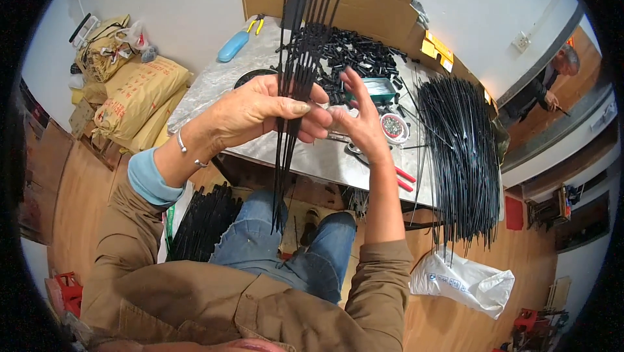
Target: The recorder is assembling wire bundles or cable harnesses at a workstation using pliers.
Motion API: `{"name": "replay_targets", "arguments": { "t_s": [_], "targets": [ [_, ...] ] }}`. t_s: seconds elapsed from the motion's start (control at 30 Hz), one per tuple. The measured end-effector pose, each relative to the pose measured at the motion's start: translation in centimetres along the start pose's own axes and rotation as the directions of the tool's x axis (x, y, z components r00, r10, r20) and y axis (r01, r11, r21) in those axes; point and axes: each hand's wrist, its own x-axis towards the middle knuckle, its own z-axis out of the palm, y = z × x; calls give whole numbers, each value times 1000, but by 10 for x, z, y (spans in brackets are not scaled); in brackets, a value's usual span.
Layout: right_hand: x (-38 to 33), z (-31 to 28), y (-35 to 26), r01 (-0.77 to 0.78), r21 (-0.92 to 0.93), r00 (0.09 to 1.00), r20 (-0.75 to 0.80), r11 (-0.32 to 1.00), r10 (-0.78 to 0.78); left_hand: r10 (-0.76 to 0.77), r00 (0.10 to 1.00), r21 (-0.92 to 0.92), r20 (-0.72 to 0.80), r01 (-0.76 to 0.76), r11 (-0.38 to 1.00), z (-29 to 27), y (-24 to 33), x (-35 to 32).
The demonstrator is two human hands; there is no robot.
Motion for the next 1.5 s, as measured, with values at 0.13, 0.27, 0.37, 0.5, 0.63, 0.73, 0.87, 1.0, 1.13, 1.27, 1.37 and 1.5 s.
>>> {"name": "replay_targets", "arguments": {
  "t_s": [0.13,0.27,0.37,0.5,0.63,0.73,0.87,1.0,1.13,1.27,1.37,1.5],
  "targets": [
    [-1,16,-71,-152,268,941,334,951,56,-28,995,12,95,27,1000,6,-4,-2],
    [-18,23,-44,-332,354,901,392,874,184,-5,985,-38,174,11,999,12,-7,-12],
    [-27,36,-43,-217,64,935,301,974,189,11,985,-40,172,-5,999,11,-9,-23],
    [14,13,2,288,-607,954,246,741,-170,28,992,-76,126,-18,997,8,-53,-26],
    [24,5,31,185,-934,947,252,307,197,-18,999,-65,-40,16,998,-22,-149,-9],
    [17,-33,3,-174,-578,802,386,797,455,-168,985,-182,-27,160,970,-24,-184,-8],
    [1,-27,-24,-457,580,858,487,674,162,-212,977,-165,-32,204,965,-30,-194,-5],
    [-1,12,-33,-446,598,888,390,665,245,-221,975,-133,4,220,966,-33,-195,-4],
    [-10,16,-39,-419,617,906,337,666,257,-175,974,-40,-142,171,985,-14,-190,-10],
    [-29,21,-39,-328,543,934,307,773,180,270,786,389,-556,-41,920,-3,-176,-37],
    [-45,25,-42,-247,363,939,318,898,129,620,776,942,-116,-112,316,-20,-143,-14],
    [-64,42,-46,-186,213,952,279,959,123,371,888,952,271,-304,33,-57,-156,18]
  ]
}}
